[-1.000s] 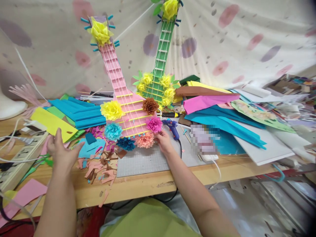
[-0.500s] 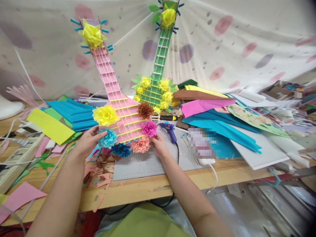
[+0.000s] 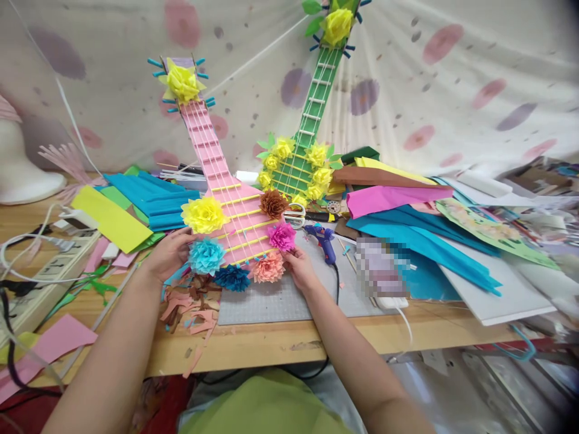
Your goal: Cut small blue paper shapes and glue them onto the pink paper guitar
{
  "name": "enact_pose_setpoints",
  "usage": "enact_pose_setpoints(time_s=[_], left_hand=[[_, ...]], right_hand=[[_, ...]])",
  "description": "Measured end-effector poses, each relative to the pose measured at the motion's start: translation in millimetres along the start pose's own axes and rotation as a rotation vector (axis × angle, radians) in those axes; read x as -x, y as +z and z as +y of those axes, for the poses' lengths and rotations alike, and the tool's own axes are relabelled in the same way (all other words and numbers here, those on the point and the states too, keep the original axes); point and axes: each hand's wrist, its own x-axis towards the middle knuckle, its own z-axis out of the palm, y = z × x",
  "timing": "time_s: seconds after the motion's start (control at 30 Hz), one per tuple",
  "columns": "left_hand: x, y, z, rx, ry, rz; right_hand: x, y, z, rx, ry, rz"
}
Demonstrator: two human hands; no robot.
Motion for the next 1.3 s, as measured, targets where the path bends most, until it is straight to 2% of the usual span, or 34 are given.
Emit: enact_pose_setpoints(time_s=[0.33,0.47,0.67,0.83,0.93,1.03,1.17,1.3], left_hand=[[-12.4,-6.7,-1.6,-0.062,0.059,-0.019],[-16.2,-10.6,5.9,-0.04,0.03,0.005],[-25.9,-50.7,35.6,-0.197,-0.062,0.05],[-39.6,-74.9,56.5,-0.26,-0.129,0.143],[-47.4,-76.4,59.4,-0.263,-0.131,0.143],[-54.1,-76.1,56.4,-0.288,-0.127,0.097],[-56.4,-75.3,52.9,-0.341,-0.115,0.044],[-52.2,-74.1,55.4,-0.373,-0.14,-0.015]], right_hand=[[-1.0,-0.4,1.1,-0.008,0.005,-0.018],[-0.3,2.6,-1.9,0.037,-0.018,-0.051],[0.9,-1.8,-29.5,0.171,-0.053,-0.101],[1.8,-7.1,-54.6,0.433,-0.156,-0.074],[0.0,4.8,-59.0,0.467,-0.175,-0.098],[-8.1,28.5,-55.4,0.425,-0.148,-0.156],[-27.1,58.5,-44.7,0.413,-0.125,-0.07],[-39.7,64.8,-33.5,0.334,-0.117,-0.107]])
